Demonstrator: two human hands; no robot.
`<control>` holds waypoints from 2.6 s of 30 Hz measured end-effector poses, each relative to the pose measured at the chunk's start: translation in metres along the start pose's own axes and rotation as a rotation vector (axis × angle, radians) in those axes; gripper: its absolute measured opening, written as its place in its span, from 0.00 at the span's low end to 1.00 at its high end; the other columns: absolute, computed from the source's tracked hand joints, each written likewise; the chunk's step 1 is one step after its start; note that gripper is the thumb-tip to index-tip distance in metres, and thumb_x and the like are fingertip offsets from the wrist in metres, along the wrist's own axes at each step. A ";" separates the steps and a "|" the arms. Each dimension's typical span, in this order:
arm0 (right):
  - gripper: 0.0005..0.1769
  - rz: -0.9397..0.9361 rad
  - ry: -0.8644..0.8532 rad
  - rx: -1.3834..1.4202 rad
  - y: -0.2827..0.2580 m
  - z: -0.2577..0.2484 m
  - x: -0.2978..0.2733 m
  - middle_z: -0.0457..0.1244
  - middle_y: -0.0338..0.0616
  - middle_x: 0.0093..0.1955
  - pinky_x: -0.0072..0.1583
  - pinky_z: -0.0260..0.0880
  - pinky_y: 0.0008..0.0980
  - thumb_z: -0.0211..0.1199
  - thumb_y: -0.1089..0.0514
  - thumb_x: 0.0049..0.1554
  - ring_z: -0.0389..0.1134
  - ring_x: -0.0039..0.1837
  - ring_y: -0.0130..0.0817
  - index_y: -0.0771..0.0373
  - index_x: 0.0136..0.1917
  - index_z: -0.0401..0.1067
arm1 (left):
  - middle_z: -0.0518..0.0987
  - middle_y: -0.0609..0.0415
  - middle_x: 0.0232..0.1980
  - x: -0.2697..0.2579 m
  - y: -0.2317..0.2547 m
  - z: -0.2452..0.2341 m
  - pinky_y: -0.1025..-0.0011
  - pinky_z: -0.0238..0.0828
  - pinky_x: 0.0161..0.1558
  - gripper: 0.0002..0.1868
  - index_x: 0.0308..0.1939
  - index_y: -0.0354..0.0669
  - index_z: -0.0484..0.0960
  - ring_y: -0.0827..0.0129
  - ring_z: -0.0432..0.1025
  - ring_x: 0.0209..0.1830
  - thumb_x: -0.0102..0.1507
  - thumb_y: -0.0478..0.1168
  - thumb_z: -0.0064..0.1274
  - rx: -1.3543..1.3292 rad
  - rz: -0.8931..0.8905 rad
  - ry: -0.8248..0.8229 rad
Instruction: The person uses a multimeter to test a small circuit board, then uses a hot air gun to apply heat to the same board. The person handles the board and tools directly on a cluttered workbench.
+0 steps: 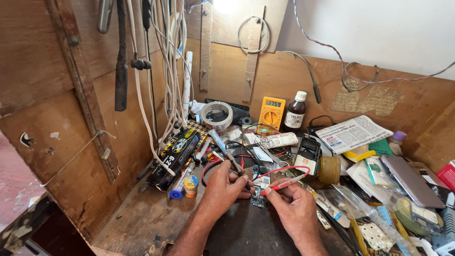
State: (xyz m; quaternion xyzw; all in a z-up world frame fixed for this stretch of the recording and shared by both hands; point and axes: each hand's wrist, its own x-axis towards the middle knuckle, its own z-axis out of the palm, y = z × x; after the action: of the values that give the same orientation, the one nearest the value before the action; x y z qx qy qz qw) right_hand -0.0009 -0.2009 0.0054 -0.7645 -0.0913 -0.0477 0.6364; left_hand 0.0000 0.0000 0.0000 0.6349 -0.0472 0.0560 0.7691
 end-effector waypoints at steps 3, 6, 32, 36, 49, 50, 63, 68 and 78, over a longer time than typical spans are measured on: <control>0.10 -0.002 -0.006 0.036 0.000 0.000 0.000 0.74 0.46 0.40 0.47 0.71 0.25 0.69 0.61 0.54 0.72 0.42 0.24 0.69 0.48 0.79 | 0.84 0.42 0.38 0.000 0.000 0.001 0.66 0.86 0.35 0.09 0.47 0.34 0.68 0.63 0.83 0.35 0.65 0.31 0.50 -0.001 -0.013 0.010; 0.10 0.018 0.003 0.010 0.000 0.000 0.000 0.75 0.45 0.40 0.47 0.71 0.25 0.68 0.61 0.55 0.72 0.42 0.24 0.68 0.48 0.79 | 0.84 0.42 0.38 0.000 0.000 0.000 0.66 0.85 0.34 0.09 0.47 0.33 0.67 0.63 0.83 0.35 0.65 0.30 0.50 -0.001 -0.014 0.010; 0.12 -0.125 0.031 0.170 -0.015 -0.001 -0.004 0.73 0.42 0.44 0.48 0.75 0.26 0.67 0.61 0.56 0.73 0.44 0.23 0.69 0.52 0.79 | 0.85 0.50 0.38 -0.002 0.010 0.017 0.71 0.84 0.37 0.10 0.45 0.27 0.83 0.70 0.81 0.33 0.63 0.33 0.58 -0.076 0.138 0.031; 0.12 -0.099 0.014 0.167 -0.019 0.000 -0.006 0.74 0.43 0.45 0.48 0.76 0.28 0.68 0.61 0.55 0.73 0.44 0.24 0.68 0.52 0.80 | 0.86 0.52 0.37 -0.002 0.005 0.014 0.71 0.84 0.38 0.10 0.43 0.27 0.83 0.72 0.82 0.33 0.63 0.34 0.58 -0.080 0.143 0.009; 0.11 -0.144 0.025 0.125 -0.018 0.000 -0.005 0.73 0.42 0.43 0.48 0.77 0.27 0.68 0.61 0.56 0.73 0.44 0.23 0.68 0.51 0.79 | 0.85 0.51 0.35 -0.002 0.001 0.014 0.72 0.81 0.36 0.09 0.43 0.30 0.84 0.73 0.80 0.32 0.64 0.35 0.60 -0.030 0.131 -0.054; 0.11 -0.149 0.022 0.125 -0.017 -0.001 -0.005 0.73 0.41 0.43 0.48 0.76 0.27 0.68 0.61 0.56 0.72 0.43 0.23 0.68 0.51 0.79 | 0.85 0.51 0.35 -0.002 0.001 0.015 0.72 0.81 0.36 0.09 0.42 0.30 0.84 0.73 0.80 0.32 0.64 0.35 0.60 -0.027 0.131 -0.060; 0.11 -0.173 0.051 0.058 -0.020 0.004 -0.009 0.73 0.40 0.42 0.44 0.71 0.21 0.69 0.60 0.55 0.70 0.40 0.19 0.69 0.49 0.78 | 0.85 0.51 0.33 -0.012 0.016 0.023 0.73 0.81 0.32 0.08 0.42 0.29 0.83 0.73 0.79 0.30 0.62 0.33 0.61 -0.028 0.162 -0.032; 0.11 -0.253 0.021 -0.032 -0.024 0.006 -0.012 0.71 0.37 0.41 0.41 0.70 0.22 0.69 0.60 0.54 0.69 0.39 0.19 0.67 0.50 0.79 | 0.85 0.53 0.33 -0.011 0.011 0.025 0.74 0.80 0.33 0.09 0.43 0.29 0.84 0.74 0.80 0.29 0.64 0.34 0.59 0.004 0.224 0.021; 0.07 -0.246 0.135 -0.247 -0.023 0.008 -0.011 0.69 0.38 0.32 0.33 0.65 0.27 0.73 0.60 0.49 0.66 0.30 0.22 0.65 0.40 0.80 | 0.85 0.54 0.32 -0.020 0.030 0.038 0.74 0.79 0.31 0.11 0.40 0.31 0.86 0.74 0.80 0.28 0.67 0.38 0.54 0.140 0.301 0.117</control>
State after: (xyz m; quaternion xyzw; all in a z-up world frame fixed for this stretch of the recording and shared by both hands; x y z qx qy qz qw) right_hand -0.0164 -0.1903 0.0241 -0.8149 -0.1345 -0.1870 0.5319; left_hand -0.0244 -0.0325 0.0331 0.6685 -0.0927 0.2104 0.7073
